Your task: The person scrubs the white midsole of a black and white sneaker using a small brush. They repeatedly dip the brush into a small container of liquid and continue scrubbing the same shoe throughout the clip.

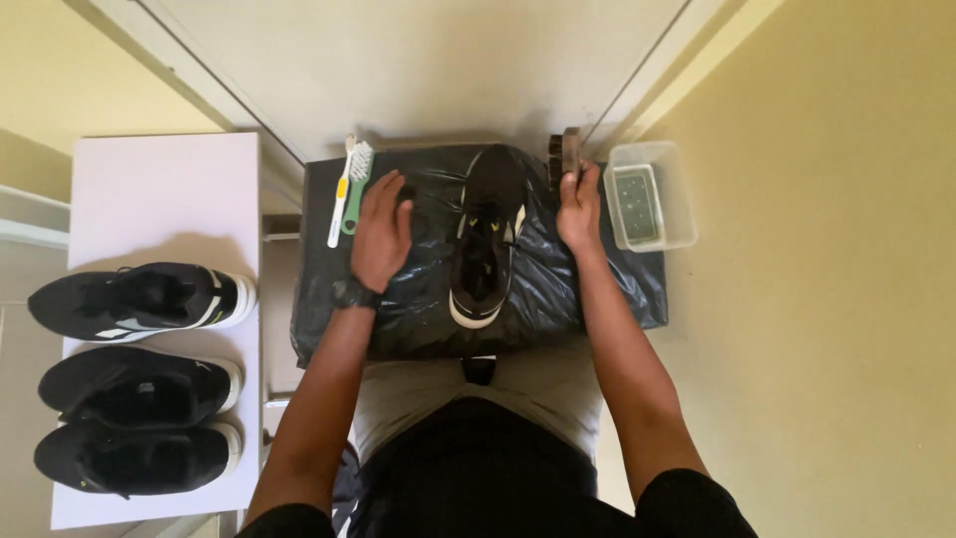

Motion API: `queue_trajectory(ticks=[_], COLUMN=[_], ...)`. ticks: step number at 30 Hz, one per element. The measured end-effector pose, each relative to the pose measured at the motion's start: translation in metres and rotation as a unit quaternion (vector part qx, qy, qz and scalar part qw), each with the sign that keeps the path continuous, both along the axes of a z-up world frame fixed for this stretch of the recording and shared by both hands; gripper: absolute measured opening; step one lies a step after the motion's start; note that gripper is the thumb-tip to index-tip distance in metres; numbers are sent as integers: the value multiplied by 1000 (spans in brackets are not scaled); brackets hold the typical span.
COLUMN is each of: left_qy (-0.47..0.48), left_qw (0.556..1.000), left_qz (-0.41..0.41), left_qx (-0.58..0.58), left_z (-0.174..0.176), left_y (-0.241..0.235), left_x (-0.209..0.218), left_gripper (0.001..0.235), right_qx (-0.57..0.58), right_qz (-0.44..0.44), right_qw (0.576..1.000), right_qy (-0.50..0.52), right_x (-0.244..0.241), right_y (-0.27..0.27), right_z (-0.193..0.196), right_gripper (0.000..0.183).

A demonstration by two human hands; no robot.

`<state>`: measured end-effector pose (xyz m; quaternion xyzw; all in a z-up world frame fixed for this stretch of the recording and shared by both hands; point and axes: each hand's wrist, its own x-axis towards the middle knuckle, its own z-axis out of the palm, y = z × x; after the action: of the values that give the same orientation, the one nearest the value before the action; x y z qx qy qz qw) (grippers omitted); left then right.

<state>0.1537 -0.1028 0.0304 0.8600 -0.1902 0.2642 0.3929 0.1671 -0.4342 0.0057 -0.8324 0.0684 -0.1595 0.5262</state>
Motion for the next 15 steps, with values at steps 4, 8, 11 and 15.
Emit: queue_trajectory(ticks=[4,8,11,15], left_qy=[62,71,53,68], left_qw=[988,969,968,964], left_qz=[9,58,71,81], left_qx=[138,232,236,246], left_z=[-40,-62,-63,-73], left_y=[1,9,15,17], left_x=[37,36,37,38], left_gripper=[50,75,77,80], right_qx=[-15,-26,-38,-29], right_qz=[13,5,-10,-4], right_qw=[998,993,992,990], right_qy=[61,119,122,136], right_x=[21,26,33,30], right_y=[-2,-1,-5,-4], right_z=[-27,-24,-24,-19], right_gripper=[37,35,35,42])
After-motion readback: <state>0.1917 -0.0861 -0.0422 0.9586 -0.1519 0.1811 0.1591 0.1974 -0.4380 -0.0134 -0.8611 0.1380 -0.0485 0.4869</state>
